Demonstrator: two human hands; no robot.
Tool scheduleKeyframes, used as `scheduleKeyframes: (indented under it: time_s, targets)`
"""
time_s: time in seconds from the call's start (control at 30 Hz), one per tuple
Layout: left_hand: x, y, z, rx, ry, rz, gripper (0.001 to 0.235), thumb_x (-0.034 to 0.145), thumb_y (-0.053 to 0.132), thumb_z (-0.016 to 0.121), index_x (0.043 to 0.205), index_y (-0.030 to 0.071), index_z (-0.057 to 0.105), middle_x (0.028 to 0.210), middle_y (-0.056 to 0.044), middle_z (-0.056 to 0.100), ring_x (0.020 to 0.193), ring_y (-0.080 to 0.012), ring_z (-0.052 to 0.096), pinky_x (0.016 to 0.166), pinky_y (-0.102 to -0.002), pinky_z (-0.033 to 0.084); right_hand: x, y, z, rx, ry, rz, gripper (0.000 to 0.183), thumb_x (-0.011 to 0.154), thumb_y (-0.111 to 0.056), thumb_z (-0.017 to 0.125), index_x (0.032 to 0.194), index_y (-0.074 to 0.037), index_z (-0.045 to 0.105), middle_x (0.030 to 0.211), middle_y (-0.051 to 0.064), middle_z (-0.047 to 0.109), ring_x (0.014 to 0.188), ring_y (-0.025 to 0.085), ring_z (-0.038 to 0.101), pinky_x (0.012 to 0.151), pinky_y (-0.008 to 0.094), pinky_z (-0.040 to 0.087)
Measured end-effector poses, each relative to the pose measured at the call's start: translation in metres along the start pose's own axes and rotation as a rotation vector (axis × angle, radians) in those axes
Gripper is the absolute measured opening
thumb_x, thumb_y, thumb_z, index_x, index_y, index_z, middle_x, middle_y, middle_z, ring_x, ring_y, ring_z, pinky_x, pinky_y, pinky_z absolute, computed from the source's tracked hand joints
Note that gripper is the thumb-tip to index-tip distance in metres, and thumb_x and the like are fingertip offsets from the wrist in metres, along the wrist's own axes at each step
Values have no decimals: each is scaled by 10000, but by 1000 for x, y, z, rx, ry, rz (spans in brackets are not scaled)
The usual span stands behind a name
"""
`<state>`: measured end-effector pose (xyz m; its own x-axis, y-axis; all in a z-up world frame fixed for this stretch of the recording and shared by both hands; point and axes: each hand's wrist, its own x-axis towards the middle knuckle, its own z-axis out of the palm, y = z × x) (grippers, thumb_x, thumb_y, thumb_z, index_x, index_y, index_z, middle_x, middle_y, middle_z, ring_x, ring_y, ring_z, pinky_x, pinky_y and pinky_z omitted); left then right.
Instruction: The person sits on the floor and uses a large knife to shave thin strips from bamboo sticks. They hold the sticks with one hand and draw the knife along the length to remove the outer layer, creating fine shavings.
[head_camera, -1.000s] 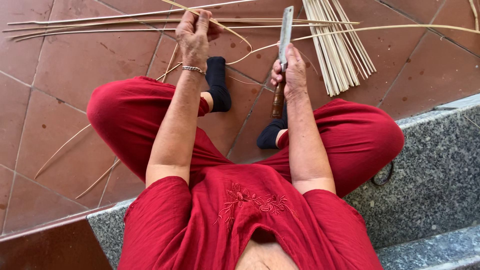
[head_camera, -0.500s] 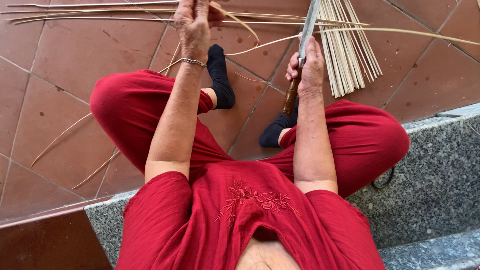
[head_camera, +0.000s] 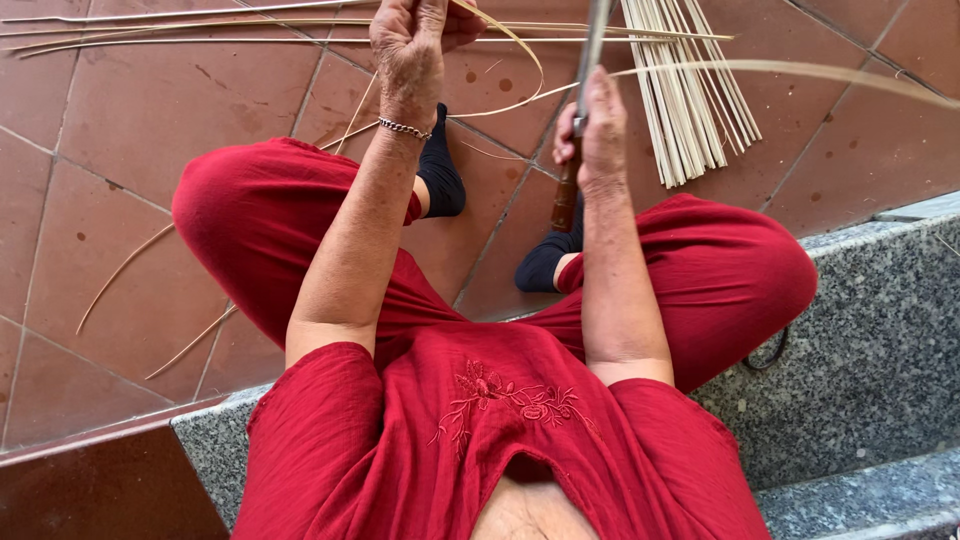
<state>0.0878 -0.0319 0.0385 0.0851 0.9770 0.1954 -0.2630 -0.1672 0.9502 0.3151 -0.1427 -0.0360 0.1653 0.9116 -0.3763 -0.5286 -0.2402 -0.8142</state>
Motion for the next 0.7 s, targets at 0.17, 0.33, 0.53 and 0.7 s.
scheduleKeyframes:
  time_s: [0.17,0.33,0.53,0.7]
  targets:
    - [0,6,-2,10,-27,31,231,1095,211,596,1045,18,711,922,-127,790,854,-224,810,809,-380,678,9,50,19,3,-27,208,432,1067,-429,543,1350,-109,475,628,32,603,413,105,513,339,285,428]
    - [-1,9,-9,23,-51,86,211,1094,199,600,1051,24,710,941,-130,788,872,-214,808,812,-372,711,18,79,22,-43,-41,243,390,1081,-434,545,1278,-101,506,612,41,581,399,111,495,349,285,412]
    - [14,-25,-71,307,32,131,184,1081,146,633,974,50,747,866,-91,815,746,-172,821,671,-311,661,27,79,8,51,-39,254,373,1085,-417,534,1304,-116,544,622,43,580,412,118,499,372,292,424]
    - [32,-63,-196,1985,99,670,124,916,99,691,806,112,636,793,-32,646,805,-136,644,656,-269,537,28,77,-4,97,-20,298,409,1097,-457,482,1301,-116,578,636,32,559,417,117,473,387,295,414]
